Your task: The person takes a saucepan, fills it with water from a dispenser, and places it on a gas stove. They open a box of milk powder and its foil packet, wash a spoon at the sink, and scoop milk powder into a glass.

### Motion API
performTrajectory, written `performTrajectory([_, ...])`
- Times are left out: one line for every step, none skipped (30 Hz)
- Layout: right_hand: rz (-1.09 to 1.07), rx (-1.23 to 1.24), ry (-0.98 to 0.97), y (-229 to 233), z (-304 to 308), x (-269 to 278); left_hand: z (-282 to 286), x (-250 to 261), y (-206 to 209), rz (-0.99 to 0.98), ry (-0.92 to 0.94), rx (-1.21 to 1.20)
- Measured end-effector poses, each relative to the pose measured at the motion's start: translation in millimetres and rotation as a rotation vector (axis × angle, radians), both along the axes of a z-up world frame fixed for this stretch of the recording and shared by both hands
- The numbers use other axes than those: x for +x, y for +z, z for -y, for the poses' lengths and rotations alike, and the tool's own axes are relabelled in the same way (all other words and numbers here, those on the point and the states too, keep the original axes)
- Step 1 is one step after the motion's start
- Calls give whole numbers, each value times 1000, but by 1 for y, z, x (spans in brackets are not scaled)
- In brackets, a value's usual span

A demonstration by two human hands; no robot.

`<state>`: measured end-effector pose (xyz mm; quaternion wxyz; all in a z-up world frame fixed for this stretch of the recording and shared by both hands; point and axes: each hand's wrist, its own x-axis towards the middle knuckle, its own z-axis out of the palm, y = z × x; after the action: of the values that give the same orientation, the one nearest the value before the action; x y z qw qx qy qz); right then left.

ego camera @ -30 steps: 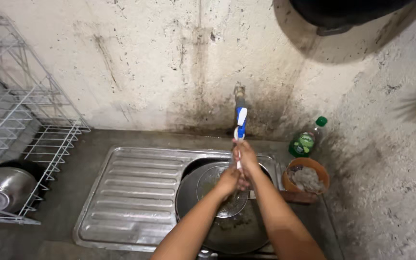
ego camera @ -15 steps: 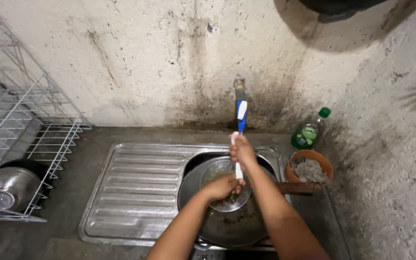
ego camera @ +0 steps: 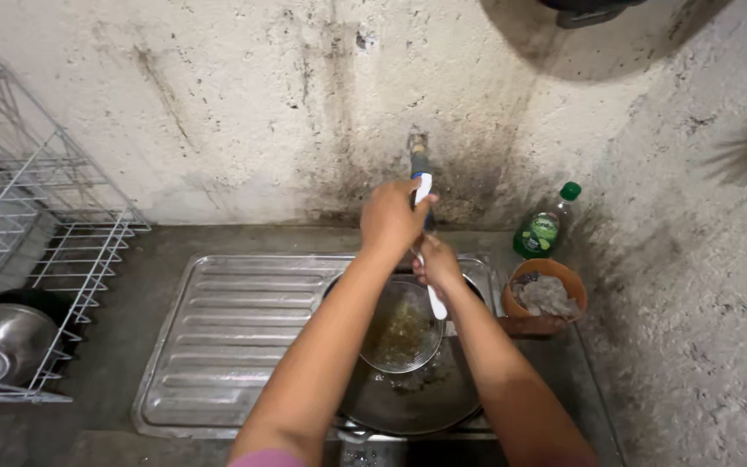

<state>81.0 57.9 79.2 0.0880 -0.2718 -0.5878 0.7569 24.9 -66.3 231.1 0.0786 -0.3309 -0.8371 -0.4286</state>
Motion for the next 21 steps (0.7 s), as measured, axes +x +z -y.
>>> performTrajectory([11,18,6,1,0,2,-1,-1,9,29,5,-92])
performTrajectory([21,36,13,0,-1,4,-3,-3,15,57,9,-184])
performTrajectory([6,4,-1,-2,-3,4,-5,-6,17,50,6,-225])
performTrajectory([-9,-28,-15,-6,-6,4,-7,-10,17,43,3,-266])
performTrajectory([-23,-60,-28,-12,-9,4,-11,-14,14,38,1,-306])
performTrajectory([-13,-29,-31,-18,-13,4,-15,-19,10,-33,0,-332])
performTrajectory([-7,4,-31,-24,-16,2,-21,-26,7,-107,3,-356])
performTrajectory([-1,36,-31,-29,-20,1,-25,-32,3,-180,4,-380])
performTrajectory([0,69,-8,-33,-23,0,-28,-39,-1,-288,13,-408])
performTrajectory([1,102,14,-36,-25,1,-29,-44,-4,-397,22,-435])
performTrajectory([3,134,36,-38,-26,3,-29,-49,-6,-504,29,-462])
performTrajectory([19,140,53,-39,-25,5,-27,-52,-7,-558,-14,-446])
performTrajectory([34,146,69,-37,-25,8,-24,-56,-6,-611,-56,-428])
performTrajectory([50,151,86,-35,-23,12,-21,-59,-5,-664,-99,-411])
performTrajectory([74,164,92,-32,-22,18,-18,-62,-1,-657,-110,-452])
performTrajectory([99,176,99,-30,-19,23,-14,-65,3,-649,-121,-493])
performTrajectory([127,189,110,-28,-17,29,-11,-64,5,-637,-129,-534])
performTrajectory([106,224,116,-26,-14,35,-8,-59,2,-656,-121,-432])
performTrajectory([81,259,125,-24,-12,40,-5,-54,-1,-679,-110,-331])
performTrajectory([55,294,132,-23,-10,46,-1,-47,-5,-701,-97,-229])
performTrajectory([71,298,157,-22,-7,49,6,-38,-13,-665,-52,-106])
